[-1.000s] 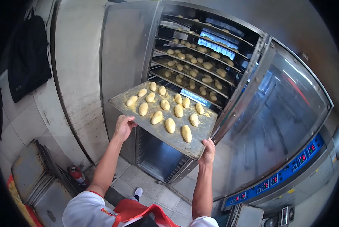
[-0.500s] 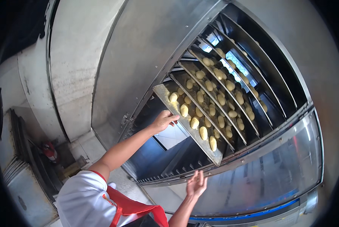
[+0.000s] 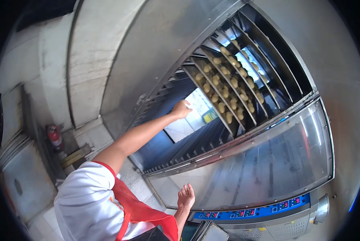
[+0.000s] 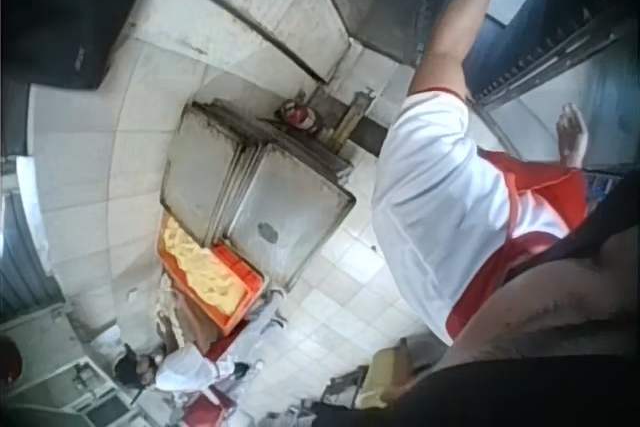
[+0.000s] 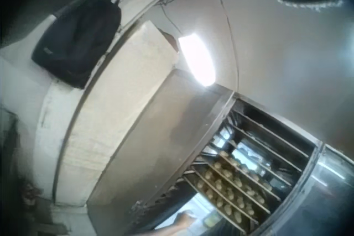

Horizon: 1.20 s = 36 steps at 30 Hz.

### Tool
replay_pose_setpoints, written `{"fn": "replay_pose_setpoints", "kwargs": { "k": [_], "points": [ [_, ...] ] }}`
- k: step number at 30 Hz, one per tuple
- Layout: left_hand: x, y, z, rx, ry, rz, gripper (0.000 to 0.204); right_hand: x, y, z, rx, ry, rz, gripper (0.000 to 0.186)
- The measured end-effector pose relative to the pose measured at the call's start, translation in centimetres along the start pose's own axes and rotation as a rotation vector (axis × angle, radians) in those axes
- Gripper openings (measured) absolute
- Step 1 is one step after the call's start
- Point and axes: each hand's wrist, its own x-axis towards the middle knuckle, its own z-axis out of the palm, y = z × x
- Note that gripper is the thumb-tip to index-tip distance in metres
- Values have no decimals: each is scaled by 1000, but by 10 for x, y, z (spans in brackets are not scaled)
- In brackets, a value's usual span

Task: The person coats pieces of dough in cornmeal from a red bin, arranges them onto a metal tray, and then places the loaded tray into an industrial oven rack.

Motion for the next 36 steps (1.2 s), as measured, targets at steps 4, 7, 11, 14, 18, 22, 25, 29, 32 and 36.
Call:
{"fn": "replay_pose_setpoints", "kwargs": {
  "k": [4,7,11,14,18,22,25,29,32,36],
  "points": [
    [-207,-29,-44,-201,-323,1,30,-47,57,-6,-108,-113,124,42],
    [-374,-40,-128,-150,-542,-379,43,-97,132,17,-199,-318,383,44],
    [-528,-40,-257,-83,-204,-586,49,-214,186,76,-298,-661,629,47],
    [-617,-15,-355,-15,120,-638,48,-293,213,102,-398,-989,700,50],
    [-733,46,-473,16,423,-660,44,-358,266,102,-501,-1145,888,50],
    [-841,91,-587,77,665,-554,43,-434,305,128,-520,-1264,1042,49],
    [-939,107,-686,452,861,-436,45,-521,350,167,-447,-1365,1162,52],
    [-1060,145,-828,1011,858,-869,86,-660,421,238,-302,-1473,1245,54],
    [-1157,149,-923,1097,684,-1204,121,-771,499,293,-206,-1496,1215,53],
    [-1179,95,-972,1037,408,-1349,129,-864,578,307,-449,-1081,1075,67]
  ]
}}
